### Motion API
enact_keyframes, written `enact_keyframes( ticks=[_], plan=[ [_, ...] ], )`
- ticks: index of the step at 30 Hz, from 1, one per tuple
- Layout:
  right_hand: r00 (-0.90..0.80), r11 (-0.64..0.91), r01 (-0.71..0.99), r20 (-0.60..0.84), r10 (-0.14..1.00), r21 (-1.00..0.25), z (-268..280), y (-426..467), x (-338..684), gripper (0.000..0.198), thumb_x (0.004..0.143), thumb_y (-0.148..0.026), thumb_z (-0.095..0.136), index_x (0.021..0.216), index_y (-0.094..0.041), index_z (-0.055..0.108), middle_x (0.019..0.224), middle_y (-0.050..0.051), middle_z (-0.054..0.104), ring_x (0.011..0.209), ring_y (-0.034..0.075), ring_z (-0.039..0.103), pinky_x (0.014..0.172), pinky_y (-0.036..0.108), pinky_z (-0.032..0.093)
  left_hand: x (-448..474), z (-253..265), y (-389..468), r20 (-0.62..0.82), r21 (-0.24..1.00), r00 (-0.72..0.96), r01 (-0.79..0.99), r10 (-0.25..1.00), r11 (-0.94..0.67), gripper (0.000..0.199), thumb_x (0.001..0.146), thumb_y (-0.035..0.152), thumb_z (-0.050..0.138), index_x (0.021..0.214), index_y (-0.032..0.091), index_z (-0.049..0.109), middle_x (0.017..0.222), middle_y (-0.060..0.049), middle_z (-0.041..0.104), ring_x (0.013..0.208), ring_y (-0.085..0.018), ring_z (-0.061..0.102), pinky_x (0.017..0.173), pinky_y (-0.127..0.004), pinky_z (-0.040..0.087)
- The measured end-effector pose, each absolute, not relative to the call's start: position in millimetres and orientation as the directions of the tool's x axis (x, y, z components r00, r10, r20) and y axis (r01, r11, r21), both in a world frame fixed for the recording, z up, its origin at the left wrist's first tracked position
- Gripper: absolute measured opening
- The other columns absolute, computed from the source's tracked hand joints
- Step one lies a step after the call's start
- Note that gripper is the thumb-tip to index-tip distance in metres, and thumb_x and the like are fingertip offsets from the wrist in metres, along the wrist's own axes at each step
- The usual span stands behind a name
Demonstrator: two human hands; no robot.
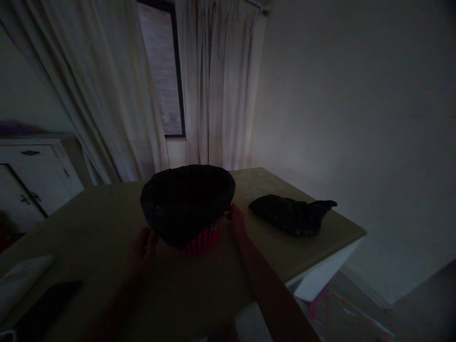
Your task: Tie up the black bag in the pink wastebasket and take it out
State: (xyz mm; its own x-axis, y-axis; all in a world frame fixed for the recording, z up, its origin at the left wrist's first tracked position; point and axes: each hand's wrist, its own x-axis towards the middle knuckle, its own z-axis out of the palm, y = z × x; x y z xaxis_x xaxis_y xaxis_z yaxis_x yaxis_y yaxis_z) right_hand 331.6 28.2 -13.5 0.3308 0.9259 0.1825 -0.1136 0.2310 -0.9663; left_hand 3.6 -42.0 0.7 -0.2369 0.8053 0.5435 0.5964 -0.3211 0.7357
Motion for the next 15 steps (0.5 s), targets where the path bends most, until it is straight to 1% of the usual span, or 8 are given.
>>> enact_keyframes(
  ticks=[3, 6, 9, 11, 15],
  plan=[
    [0.370, 0.243, -0.055, 0.207, 0.906, -0.968, -15.9, 29.8, 331.8, 0.061, 0.094, -0.075, 0.048, 0.092, -0.019, 0.073, 0.092, 0.010, 0.073, 0.069, 0.017, 0.057, 0.064, 0.032, 0.045, 5.3, 5.4, -46.1, 0.513, 0.759, -0.279, 0.589, 0.811, -0.277, 0.042, 0.098, 0.060, 0.043, 0.080, 0.024, 0.057, 0.061, 0.001, 0.058, 0.056, -0.019, 0.057, 0.053, -0.029, 0.040],
    [0.377, 0.251, -0.015, 0.227, 0.898, -0.968, -15.9, 29.8, 329.8, 0.057, 0.092, -0.073, 0.052, 0.085, -0.020, 0.070, 0.083, 0.007, 0.067, 0.066, 0.016, 0.053, 0.061, 0.030, 0.040, 5.0, 6.0, -49.1, 0.514, 0.754, -0.274, 0.596, 0.813, -0.276, 0.042, 0.099, 0.058, 0.042, 0.078, 0.024, 0.056, 0.059, 0.003, 0.053, 0.056, -0.018, 0.054, 0.054, -0.029, 0.038],
    [0.385, 0.261, 0.037, 0.255, 0.887, -0.965, -15.2, 29.3, 329.0, 0.054, 0.090, -0.071, 0.054, 0.080, -0.020, 0.068, 0.076, 0.005, 0.063, 0.068, 0.017, 0.052, 0.063, 0.030, 0.039, 3.4, 3.9, -48.8, 0.512, 0.742, -0.233, 0.605, 0.827, -0.289, 0.042, 0.099, 0.057, 0.042, 0.074, 0.025, 0.051, 0.059, 0.003, 0.050, 0.058, -0.018, 0.052, 0.056, -0.029, 0.037],
    [0.383, 0.264, 0.066, 0.268, 0.884, -0.962, -15.0, 29.0, 329.0, 0.053, 0.090, -0.070, 0.054, 0.079, -0.020, 0.068, 0.072, 0.004, 0.060, 0.068, 0.017, 0.052, 0.065, 0.031, 0.040, 3.1, 3.3, -47.6, 0.508, 0.740, -0.235, 0.612, 0.829, -0.280, 0.043, 0.098, 0.058, 0.043, 0.070, 0.025, 0.047, 0.057, 0.004, 0.045, 0.056, -0.017, 0.049, 0.056, -0.029, 0.035],
    [0.370, 0.241, 0.092, 0.258, 0.892, -0.966, -14.8, 28.9, 328.3, 0.055, 0.091, -0.073, 0.049, 0.079, -0.021, 0.065, 0.065, 0.001, 0.055, 0.062, 0.016, 0.049, 0.059, 0.031, 0.037, 5.0, 4.1, -44.8, 0.481, 0.750, -0.224, 0.605, 0.848, -0.265, 0.049, 0.094, 0.062, 0.041, 0.062, 0.026, 0.041, 0.055, 0.003, 0.039, 0.053, -0.016, 0.043, 0.055, -0.030, 0.030]
  ],
)
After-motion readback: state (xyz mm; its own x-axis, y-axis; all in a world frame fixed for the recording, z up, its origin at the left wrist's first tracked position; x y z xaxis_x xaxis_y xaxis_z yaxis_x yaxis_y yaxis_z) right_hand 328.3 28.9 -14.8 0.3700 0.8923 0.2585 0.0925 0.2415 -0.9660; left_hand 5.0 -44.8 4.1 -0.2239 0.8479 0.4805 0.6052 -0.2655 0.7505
